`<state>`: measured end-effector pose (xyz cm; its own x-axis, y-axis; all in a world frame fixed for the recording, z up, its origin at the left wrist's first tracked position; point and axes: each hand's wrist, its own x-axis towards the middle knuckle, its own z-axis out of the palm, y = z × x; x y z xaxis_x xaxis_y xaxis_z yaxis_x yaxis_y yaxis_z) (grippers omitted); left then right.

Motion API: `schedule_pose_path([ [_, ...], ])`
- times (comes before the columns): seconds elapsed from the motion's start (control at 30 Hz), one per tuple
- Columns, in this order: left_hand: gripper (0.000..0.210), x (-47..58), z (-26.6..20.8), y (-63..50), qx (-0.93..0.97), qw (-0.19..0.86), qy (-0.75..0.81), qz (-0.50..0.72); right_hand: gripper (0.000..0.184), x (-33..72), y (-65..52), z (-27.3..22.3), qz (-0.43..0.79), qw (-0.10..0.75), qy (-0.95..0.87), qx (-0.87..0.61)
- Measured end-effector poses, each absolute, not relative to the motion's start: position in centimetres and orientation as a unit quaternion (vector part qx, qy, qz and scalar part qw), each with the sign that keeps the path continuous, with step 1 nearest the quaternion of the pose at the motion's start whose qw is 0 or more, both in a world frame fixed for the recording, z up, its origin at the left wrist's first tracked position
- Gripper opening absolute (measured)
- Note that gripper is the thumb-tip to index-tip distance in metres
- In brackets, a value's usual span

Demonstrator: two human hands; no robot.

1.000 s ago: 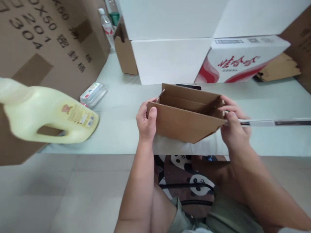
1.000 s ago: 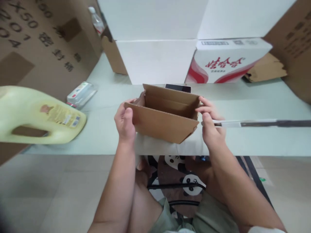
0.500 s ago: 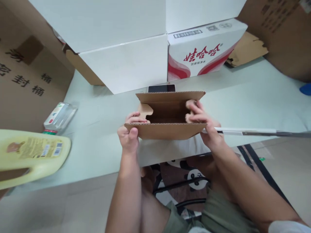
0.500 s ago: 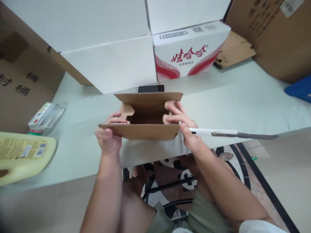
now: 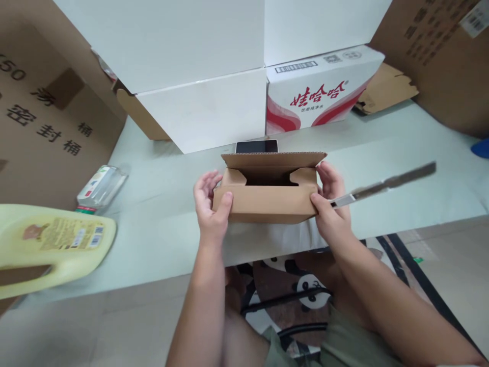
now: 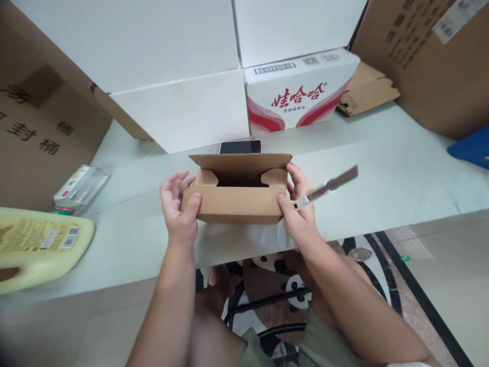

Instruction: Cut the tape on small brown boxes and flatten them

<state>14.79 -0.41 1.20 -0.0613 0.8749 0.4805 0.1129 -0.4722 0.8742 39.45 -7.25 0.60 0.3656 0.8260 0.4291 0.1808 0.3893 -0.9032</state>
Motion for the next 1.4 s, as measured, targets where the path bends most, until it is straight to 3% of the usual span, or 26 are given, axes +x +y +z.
schedule_pose_path([
  [0.1,0.054,14.3,0.9,-0.4,0.651,0.331,0.39,0.562,0.076,40.2,-6.3,0.7,0.282,0.662,-0.503,-0.479],
  [0.17,0.061,14.1,0.7,-0.4,0.669,0.327,0.375,0.552,0.077,40.5,-5.9,1.0,0.297,0.667,-0.497,-0.468],
  [0.27,0.063,13.9,1.1,-0.4,0.691,0.289,0.368,0.55,0.052,40.6,-5.9,1.1,0.303,0.676,-0.481,-0.469],
  [0.33,0.041,14.0,1.6,-0.5,0.714,0.27,0.373,0.528,0.032,40.6,-6.0,0.9,0.289,0.672,-0.482,-0.481],
  [0.43,0.026,14.2,2.2,-0.6,0.731,0.262,0.379,0.503,0.026,40.8,-6.1,0.6,0.269,0.669,-0.499,-0.48],
  [0.7,0.022,12.2,1.1,1.3,0.618,0.32,0.424,0.579,0.05,42.0,-5.5,-1.6,0.4,0.686,-0.366,-0.485],
  [0.8,0.021,10.6,-0.2,2.6,0.482,0.366,0.466,0.645,0.046,41.2,-5.3,-2.7,0.484,0.607,-0.374,-0.507],
  [0.9,0.031,10.1,-1.1,3.0,0.45,0.388,0.496,0.634,0.058,39.5,-5.5,-2.8,0.539,0.544,-0.473,-0.436],
  [1.1,0.06,13.8,-2.0,1.0,0.417,0.567,0.502,0.503,0.07,37.8,-7.0,-0.8,0.422,0.524,-0.602,-0.43],
  [1.27,0.059,16.9,-1.6,-0.4,0.399,0.638,0.519,0.405,0.052,38.5,-8.1,0.7,0.317,0.596,-0.615,-0.408],
  [1.4,0.054,16.8,0.1,-1.5,0.413,0.737,0.482,0.233,0.039,39.5,-8.2,1.1,0.248,0.664,-0.561,-0.427],
])
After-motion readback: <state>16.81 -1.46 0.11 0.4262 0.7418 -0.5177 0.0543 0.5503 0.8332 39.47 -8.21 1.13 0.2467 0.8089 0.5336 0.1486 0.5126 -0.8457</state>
